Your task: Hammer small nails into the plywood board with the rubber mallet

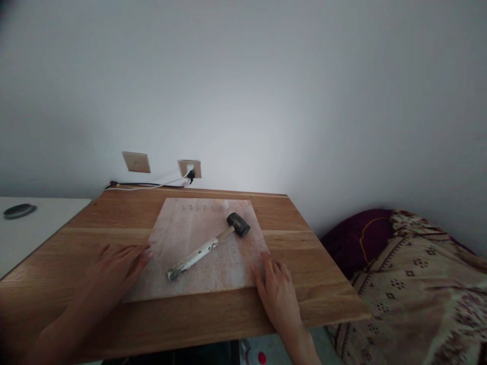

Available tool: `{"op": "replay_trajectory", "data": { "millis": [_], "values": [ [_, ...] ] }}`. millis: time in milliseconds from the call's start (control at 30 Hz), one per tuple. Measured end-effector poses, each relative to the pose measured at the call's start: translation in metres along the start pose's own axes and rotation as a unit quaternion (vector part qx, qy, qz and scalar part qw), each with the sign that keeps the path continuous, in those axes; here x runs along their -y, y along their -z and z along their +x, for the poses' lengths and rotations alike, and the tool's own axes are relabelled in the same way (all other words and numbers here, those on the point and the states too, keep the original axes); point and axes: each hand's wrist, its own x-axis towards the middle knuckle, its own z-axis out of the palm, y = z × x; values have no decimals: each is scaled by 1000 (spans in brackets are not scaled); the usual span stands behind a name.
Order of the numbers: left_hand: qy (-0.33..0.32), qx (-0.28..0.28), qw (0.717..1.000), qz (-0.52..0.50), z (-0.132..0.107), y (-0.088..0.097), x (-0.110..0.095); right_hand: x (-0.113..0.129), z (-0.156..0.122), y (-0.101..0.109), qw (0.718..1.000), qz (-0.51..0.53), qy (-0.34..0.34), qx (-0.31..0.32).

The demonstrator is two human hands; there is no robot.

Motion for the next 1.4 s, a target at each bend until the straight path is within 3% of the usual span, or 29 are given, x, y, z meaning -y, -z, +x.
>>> {"op": "replay_trajectory", "data": {
  "millis": [133, 267, 367, 467, 633, 733, 833, 1100, 1267, 1400],
  "values": [
    [23, -5, 1000, -9, 24, 5, 6, -9, -1, 3, 998, 55, -15, 2],
    [40, 8, 992, -119, 77, -2, 4, -27, 27, 16, 985, 145, -44, 78],
    [15, -34, 976, -213, 128, -21, -2, -30, 84, 20, 985, 132, -58, 93],
    [22, -68, 970, -232, 175, -43, -7, -21, 158, 12, 982, 149, -49, 104],
    [33, -67, 969, -236, 222, -63, -6, -4, 255, -2, 984, 134, -18, 119],
    [6, -42, 970, -239, 230, -63, -2, 0, 284, -4, 987, 121, -17, 107],
    [-30, -20, 971, -236, 226, -60, -1, 1, 295, -13, 987, 115, -24, 109],
    [-42, -42, 979, -195, 203, -72, 3, -7, 283, -57, 973, 109, 5, 205],
    [-111, -38, 982, -151, 203, -81, 5, -20, 278, -70, 971, 77, 0, 225],
    [-119, -19, 979, -165, 207, -84, 6, -24, 272, -75, 969, 61, -14, 238]
  ]
}}
